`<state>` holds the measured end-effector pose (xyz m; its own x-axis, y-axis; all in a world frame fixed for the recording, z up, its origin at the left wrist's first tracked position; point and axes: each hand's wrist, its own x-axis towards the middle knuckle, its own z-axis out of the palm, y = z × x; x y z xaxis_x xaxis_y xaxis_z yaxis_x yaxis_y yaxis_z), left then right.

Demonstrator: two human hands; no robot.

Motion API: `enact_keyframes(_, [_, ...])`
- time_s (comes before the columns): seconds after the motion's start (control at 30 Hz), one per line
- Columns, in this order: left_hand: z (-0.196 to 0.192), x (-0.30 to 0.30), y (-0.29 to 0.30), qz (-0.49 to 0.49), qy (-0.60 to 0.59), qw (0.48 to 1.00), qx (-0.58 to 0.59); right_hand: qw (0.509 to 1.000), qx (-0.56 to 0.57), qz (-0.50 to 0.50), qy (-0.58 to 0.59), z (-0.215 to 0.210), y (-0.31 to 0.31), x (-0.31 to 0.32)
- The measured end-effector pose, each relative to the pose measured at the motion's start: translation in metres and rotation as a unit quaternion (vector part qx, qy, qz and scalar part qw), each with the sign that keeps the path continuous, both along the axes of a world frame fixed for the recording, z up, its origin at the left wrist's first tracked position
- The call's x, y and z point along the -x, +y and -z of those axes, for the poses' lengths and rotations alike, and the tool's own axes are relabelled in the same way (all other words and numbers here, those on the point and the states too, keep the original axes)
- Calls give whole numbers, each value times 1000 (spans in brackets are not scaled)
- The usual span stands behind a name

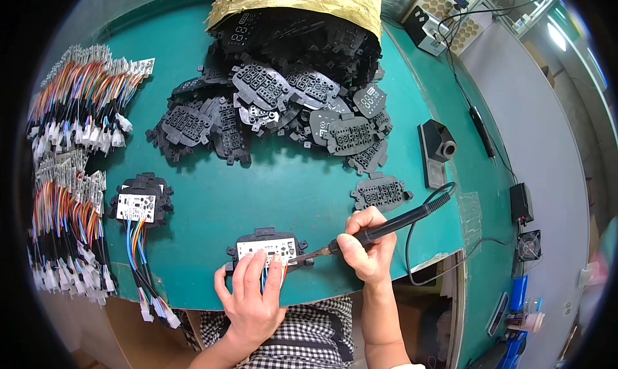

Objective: The person solders wires and components onto small circuit boards at a workbench using a soldering iron.

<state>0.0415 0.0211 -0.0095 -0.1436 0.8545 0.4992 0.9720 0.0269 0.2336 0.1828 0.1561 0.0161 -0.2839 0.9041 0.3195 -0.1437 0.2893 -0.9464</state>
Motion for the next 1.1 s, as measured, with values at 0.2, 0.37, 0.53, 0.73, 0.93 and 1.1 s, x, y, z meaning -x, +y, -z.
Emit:
enact_keyframes(0.2, [1,0,0,0,2,1000,-1,1000,4,2,-8,0,-1,0])
enact_keyframes(0.37, [0,0,0,2,3,1000,2,1000,-3,2,-9,0,0,0])
enact_keyframes(0.53, [0,0,0,3,2,1000,3,1000,-1,-1,-10,0,0,0])
enact_keyframes(0.73, [-1,0,0,7,1,1000,6,1000,-3,-2,-15,-1,0,-1])
enact_keyframes(0.93, [-2,1,-1,10,-3,1000,13,999,-13,0,34,-2,1,-2])
enact_keyframes(1.1, [-1,1,-2,11,-3,1000,7,991,-15,12,132,-7,8,1])
